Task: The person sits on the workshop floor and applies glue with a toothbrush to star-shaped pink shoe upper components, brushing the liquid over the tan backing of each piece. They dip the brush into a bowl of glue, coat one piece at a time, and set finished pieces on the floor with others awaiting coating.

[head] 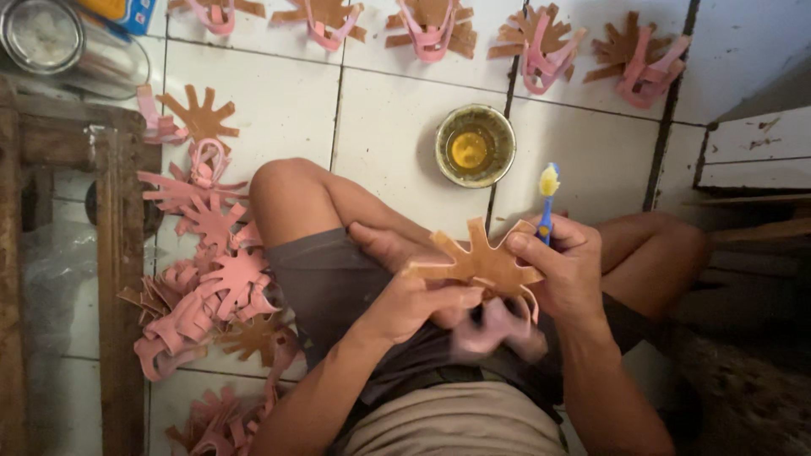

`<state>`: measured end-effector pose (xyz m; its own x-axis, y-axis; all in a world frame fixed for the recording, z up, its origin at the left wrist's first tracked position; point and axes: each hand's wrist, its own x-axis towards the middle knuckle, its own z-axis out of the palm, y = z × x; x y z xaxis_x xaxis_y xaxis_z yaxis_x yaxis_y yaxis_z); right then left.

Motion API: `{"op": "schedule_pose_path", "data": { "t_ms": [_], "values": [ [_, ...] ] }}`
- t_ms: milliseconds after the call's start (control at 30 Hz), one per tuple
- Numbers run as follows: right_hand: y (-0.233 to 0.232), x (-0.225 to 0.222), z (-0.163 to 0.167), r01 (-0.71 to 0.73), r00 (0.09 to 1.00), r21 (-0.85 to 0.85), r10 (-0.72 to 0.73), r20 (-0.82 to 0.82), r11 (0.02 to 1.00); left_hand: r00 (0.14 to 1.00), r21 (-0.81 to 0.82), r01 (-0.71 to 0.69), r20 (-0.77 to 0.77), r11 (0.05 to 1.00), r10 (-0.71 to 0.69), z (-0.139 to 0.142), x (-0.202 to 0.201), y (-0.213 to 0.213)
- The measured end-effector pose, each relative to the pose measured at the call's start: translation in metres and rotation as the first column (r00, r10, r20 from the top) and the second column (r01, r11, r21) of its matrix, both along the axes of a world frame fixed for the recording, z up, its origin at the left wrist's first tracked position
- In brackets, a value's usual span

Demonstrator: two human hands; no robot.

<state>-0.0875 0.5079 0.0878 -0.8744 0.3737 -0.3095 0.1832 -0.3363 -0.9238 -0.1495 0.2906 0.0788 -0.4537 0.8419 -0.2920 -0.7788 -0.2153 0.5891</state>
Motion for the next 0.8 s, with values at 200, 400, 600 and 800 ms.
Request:
{"op": "schedule_pose_path", "data": {
  "t_ms": [200, 400, 600, 800],
  "values": [
    [0.012, -0.019, -0.013, 0.003, 0.996, 0.004, -0.004, 0.092, 1.0, 0.987, 0.007, -0.121, 0.107, 0.993, 0.12, -0.019, -0.01, -0.013],
    [0.045, -0.076, -0.069, -0.255, 0.957, 0.878, 0.233, 0.171, 0.406, 0.928, -0.127, -0.372, -0.018, 0.919, 0.373, -0.015, -0.022, -0.033],
    [0.049, -0.107, -0.098, -0.259, 0.939, 0.966, 0.232, 0.253, -0.004, 0.917, -0.134, -0.399, -0.083, 0.907, 0.391, 0.003, -0.027, -0.023],
    [0.085, -0.056, -0.104, -0.28, 0.932, 0.96, 0.238, 0.272, 0.003, 0.892, -0.102, -0.449, -0.111, 0.888, 0.439, 0.005, -0.038, -0.032]
  ]
}}
